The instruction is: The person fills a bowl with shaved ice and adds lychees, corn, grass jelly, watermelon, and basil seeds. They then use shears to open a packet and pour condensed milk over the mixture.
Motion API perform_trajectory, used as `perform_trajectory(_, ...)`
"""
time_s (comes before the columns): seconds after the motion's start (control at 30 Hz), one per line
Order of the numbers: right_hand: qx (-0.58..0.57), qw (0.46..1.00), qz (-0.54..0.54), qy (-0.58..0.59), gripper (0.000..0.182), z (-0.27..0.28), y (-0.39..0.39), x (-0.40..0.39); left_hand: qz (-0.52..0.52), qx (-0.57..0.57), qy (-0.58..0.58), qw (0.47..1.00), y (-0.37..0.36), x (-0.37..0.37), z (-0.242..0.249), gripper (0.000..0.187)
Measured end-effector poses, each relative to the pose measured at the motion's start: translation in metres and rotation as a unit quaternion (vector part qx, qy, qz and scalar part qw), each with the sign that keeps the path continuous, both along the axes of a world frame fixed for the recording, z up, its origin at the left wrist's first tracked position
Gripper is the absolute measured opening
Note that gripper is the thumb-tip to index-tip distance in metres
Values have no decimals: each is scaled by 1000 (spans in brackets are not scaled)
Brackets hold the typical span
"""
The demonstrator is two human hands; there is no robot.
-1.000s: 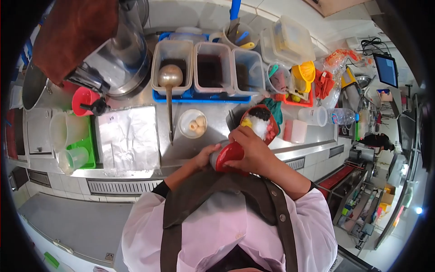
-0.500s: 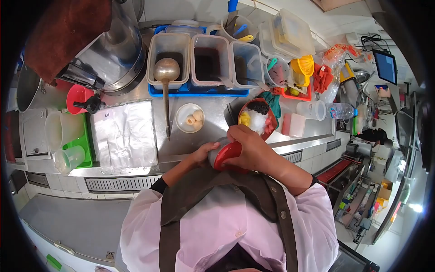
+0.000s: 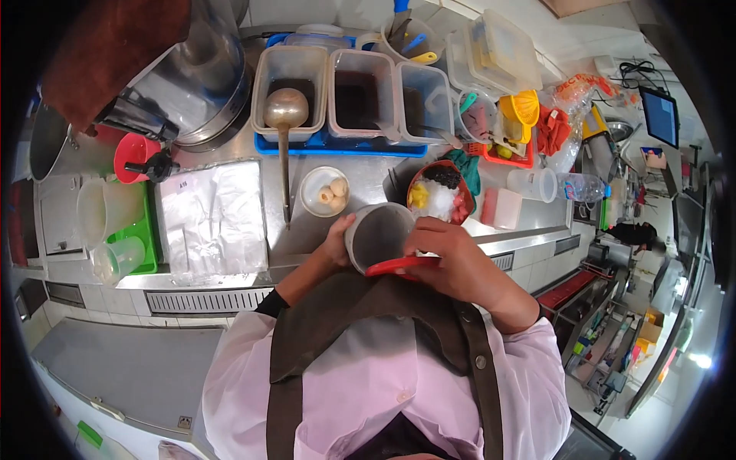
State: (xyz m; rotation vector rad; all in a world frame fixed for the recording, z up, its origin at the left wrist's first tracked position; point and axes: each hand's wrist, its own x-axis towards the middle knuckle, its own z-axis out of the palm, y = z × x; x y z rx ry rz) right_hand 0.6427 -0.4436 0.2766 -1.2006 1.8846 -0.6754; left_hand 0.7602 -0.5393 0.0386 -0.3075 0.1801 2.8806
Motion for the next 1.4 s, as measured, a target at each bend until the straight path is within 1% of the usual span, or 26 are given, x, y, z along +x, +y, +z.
perform_trajectory(0.03, -23, 1000, -22, -3, 21, 2, 3, -3, 20, 6, 14, 1000, -1, -1, -8, 66)
perform_trajectory(0.07, 6, 997, -78, 0, 19, 6, 7, -7, 33, 14, 41, 999, -6, -3, -7, 67)
perform_trajectory(0.13, -21, 988, -139, 64, 18, 7, 20, -25, 55, 32, 97, 993, -16, -8, -2, 68)
perform_trajectory(0.23, 41, 956, -264, 121, 16, -7, 39, -56, -6, 144, 48, 988, -28, -16, -8, 73)
perform_trajectory(0.33, 25, 964, -227, 134, 18, -38, 21, -64, 32, 81, 67, 994, -28, -14, -6, 81)
perform_trajectory(0.37, 25, 964, -243, 106, 19, -54, 19, -62, 22, 42, 56, 997, -27, -15, -9, 85)
perform_trajectory(0.43, 21, 962, -268, 52, 22, -78, 12, -65, 63, 20, 59, 996, -26, -17, -15, 86)
perform_trajectory(0.47, -9, 963, -259, 73, 23, -74, 8, -67, 84, 9, 58, 995, -25, -16, -14, 86)
perform_trajectory(0.5, -40, 963, -249, 94, 23, -68, 1, -70, 110, -53, 59, 991, -27, -15, -15, 83)
perform_trajectory(0.53, -68, 962, -240, 112, 24, -65, -3, -73, 113, -39, 70, 990, -30, -13, -17, 82)
perform_trajectory(0.57, -179, 938, -241, 172, 26, -69, -12, -89, 114, -24, 80, 990, -34, -9, -6, 81)
perform_trajectory(0.63, -202, 893, -266, 302, 25, -41, -45, -121, 113, -13, 94, 989, -38, -3, 3, 79)
perform_trajectory(0.7, -289, 825, -231, 427, 27, -73, -71, -186, 114, -26, 109, 987, -44, -1, 7, 77)
perform_trajectory(0.73, -194, 872, -212, 395, 22, -87, -80, -212, 130, -30, 78, 988, -45, 1, 9, 73)
perform_trajectory(0.77, -98, 909, -189, 359, 17, -99, -88, -231, 148, -35, 48, 987, -44, 7, 12, 69)
perform_trajectory(0.8, -109, 913, -208, 335, 16, -107, -97, -243, 168, -40, 18, 985, -45, 10, 16, 65)
perform_trajectory(0.83, -120, 916, -226, 309, 16, -112, -107, -253, 194, -149, 52, 968, -50, 12, 29, 53)
perform_trajectory(0.87, -129, 919, -242, 282, 16, -116, -116, -259, 198, -156, 23, 967, -52, 16, 47, 51)
perform_trajectory(0.93, -131, 930, -203, 276, 19, -121, -129, -263, 204, -165, -38, 964, -48, 23, 75, 50)
perform_trajectory(0.97, -132, 935, -184, 274, 20, -123, -134, -264, 216, -115, -38, 969, -47, 25, 69, 52)
perform_trajectory(1.07, -134, 946, -99, 279, 21, -120, -136, -269, 265, -140, -40, 953, -43, 31, 59, 56)
perform_trajectory(1.17, -170, 933, -102, 299, 19, -74, -118, -253, 292, -38, -56, 954, -40, 32, 60, 63)
perform_trajectory(1.3, -243, 924, -81, 283, 13, -49, -85, -243, 324, -45, 11, 945, -25, 29, 58, 72)
perform_trajectory(1.37, -301, 899, -44, 316, 10, -46, -68, -232, 340, -40, 22, 939, -17, 30, 45, 74)
perform_trajectory(1.4, -330, 885, -24, 328, 10, -48, -61, -225, 344, -41, 33, 938, -13, 30, 51, 75)
